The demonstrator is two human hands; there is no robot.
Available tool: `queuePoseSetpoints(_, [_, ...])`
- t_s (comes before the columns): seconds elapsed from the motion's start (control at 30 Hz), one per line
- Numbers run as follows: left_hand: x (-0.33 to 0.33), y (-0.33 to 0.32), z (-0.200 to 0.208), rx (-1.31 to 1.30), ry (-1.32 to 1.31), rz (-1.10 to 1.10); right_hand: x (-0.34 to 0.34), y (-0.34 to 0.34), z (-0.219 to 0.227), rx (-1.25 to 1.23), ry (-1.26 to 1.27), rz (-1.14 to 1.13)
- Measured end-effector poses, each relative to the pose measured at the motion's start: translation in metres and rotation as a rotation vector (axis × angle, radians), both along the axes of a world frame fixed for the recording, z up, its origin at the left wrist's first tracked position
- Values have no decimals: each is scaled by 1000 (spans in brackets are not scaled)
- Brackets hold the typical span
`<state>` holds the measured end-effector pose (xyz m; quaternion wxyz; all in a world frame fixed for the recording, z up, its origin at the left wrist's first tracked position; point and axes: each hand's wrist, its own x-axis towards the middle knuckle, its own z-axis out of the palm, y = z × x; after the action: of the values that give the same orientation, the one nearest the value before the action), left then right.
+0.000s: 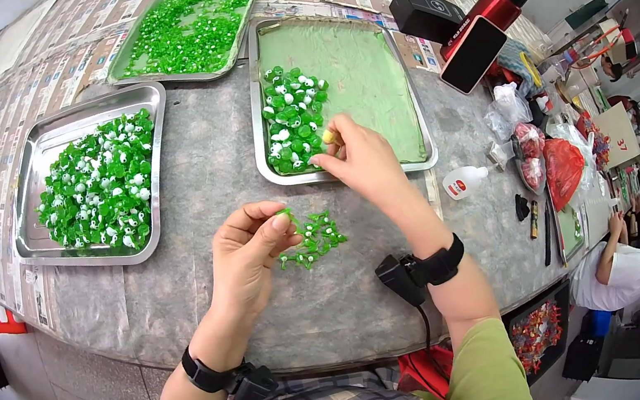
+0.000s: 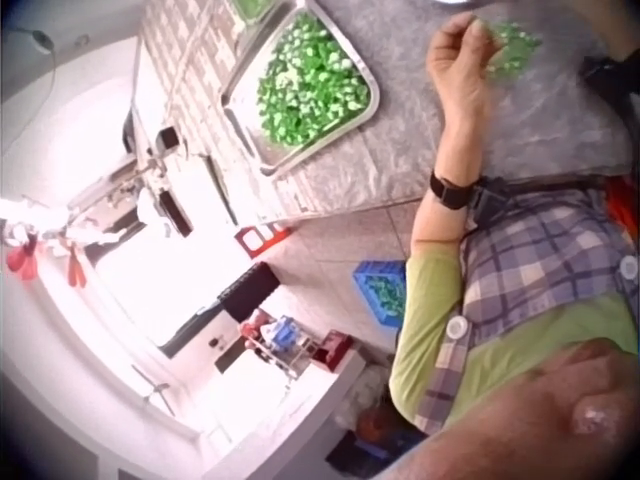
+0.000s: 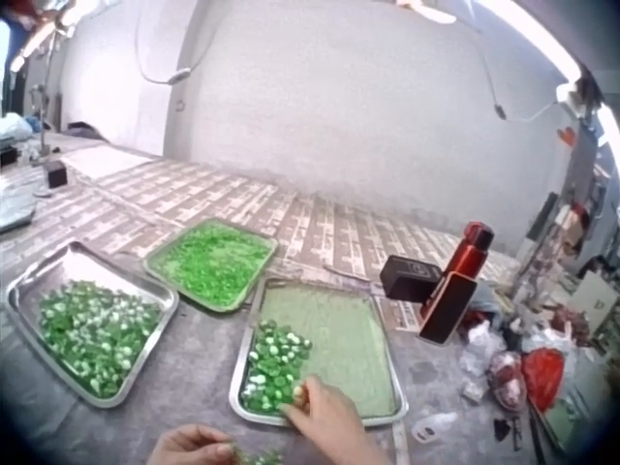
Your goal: The person assembles small toy pieces by applying glue from a bottle onto plastic parts and attaching small round pieces taken from a tray onto them by hand.
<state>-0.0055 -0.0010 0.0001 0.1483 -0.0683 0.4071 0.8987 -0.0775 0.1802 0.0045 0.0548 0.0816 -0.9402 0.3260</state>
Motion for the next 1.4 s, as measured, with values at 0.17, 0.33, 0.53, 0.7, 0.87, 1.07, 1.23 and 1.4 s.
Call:
queuePoseSetpoints(0.17, [1, -5, -1, -2, -10, 17, 0, -12, 6, -80, -138, 3])
queuePoseSetpoints(0.33, [5, -3, 1, 7, 10, -113, 36, -4, 36, -895, -377, 179])
queuePoseSetpoints(0.53, [7, 4, 1, 18, 60, -165, 74, -12, 22, -1208, -490, 150])
queuePoseSetpoints(0.7, [8, 4, -1, 23, 56, -156, 80, -18, 10, -1254, -462, 129])
queuePoseSetpoints(0.87, [8, 4, 2, 21, 60, -144, 79, -12, 7, -1301, -638, 97])
queuePoseSetpoints(1.07, [8, 3, -1, -10, 122, -156, 76, -5, 2, -1367, -789, 130])
queuePoseSetpoints(1.23, [8, 2, 0, -103, 172, -193, 78, -6, 10, -1280, -761, 125])
queuePoseSetpoints(1.4, [9, 2, 0, -149, 211, -186, 82, -6, 18, -1162, -634, 110])
